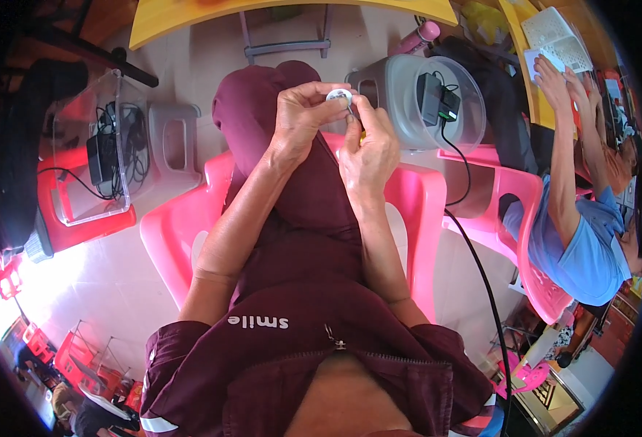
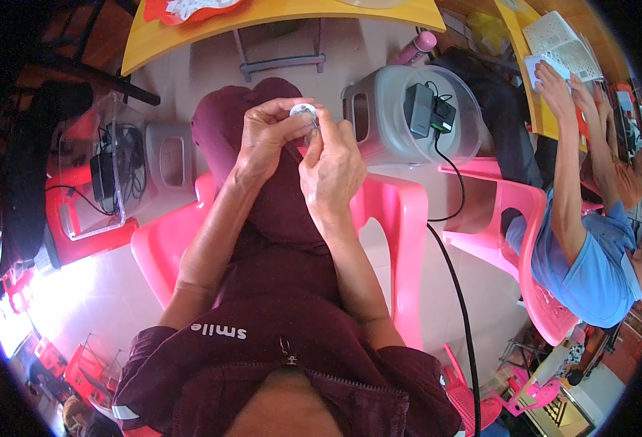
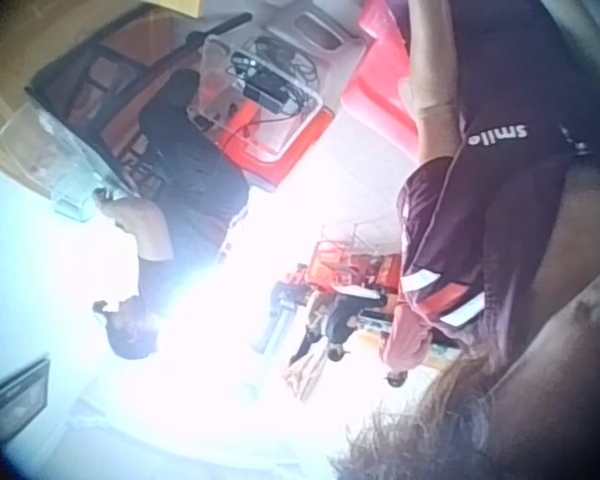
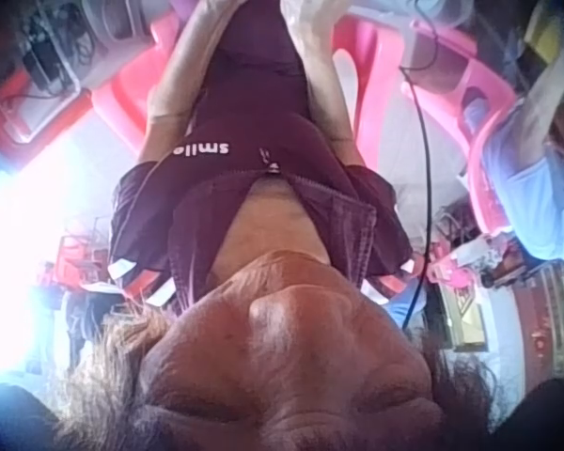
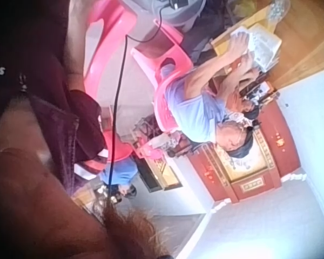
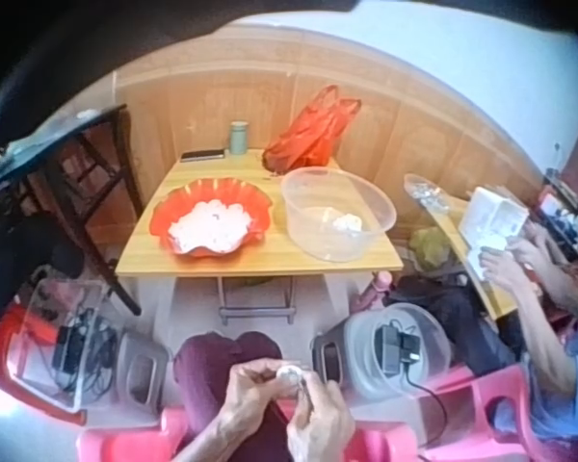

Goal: The person assembles small plastic components using a small tool and by hand, placing the finished pieces into a bowl on the table and picking up new parts from another bowl.

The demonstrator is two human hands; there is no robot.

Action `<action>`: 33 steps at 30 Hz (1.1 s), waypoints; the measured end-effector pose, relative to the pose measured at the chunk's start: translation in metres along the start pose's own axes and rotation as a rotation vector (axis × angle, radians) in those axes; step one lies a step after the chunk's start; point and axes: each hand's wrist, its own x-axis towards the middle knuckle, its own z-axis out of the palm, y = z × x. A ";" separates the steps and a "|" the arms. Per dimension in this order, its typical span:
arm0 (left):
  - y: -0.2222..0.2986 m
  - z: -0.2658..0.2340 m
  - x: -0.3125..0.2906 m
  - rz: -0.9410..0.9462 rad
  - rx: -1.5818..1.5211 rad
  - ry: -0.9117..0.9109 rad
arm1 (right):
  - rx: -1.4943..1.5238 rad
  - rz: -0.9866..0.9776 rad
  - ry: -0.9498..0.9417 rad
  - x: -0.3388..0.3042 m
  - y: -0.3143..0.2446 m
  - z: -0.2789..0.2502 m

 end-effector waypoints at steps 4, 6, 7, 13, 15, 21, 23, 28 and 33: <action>0.002 0.000 0.001 -0.052 0.005 -0.053 | -0.060 0.031 -0.058 0.006 0.006 -0.005; 0.004 -0.002 0.001 -0.115 -0.052 -0.059 | -0.057 0.028 -0.094 0.009 0.007 -0.014; 0.006 -0.005 0.002 -0.135 -0.118 -0.117 | -0.053 0.024 -0.130 0.011 0.006 -0.018; 0.006 -0.009 0.006 -0.212 -0.198 -0.204 | -0.055 0.045 -0.212 0.017 0.005 -0.031; 0.005 -0.009 0.006 -0.221 -0.203 -0.199 | -0.061 0.052 -0.247 0.019 0.003 -0.034; 0.006 -0.003 0.006 -0.208 -0.217 -0.149 | -0.204 0.056 -0.276 0.024 -0.002 -0.033; 0.005 -0.003 0.005 -0.199 -0.223 -0.136 | -0.182 0.020 -0.254 0.024 0.001 -0.031; 0.005 -0.006 0.004 -0.196 -0.161 -0.158 | -0.122 0.047 -0.257 0.023 0.004 -0.030; 0.003 -0.007 0.005 -0.192 -0.161 -0.153 | -0.093 0.052 -0.271 0.024 0.006 -0.031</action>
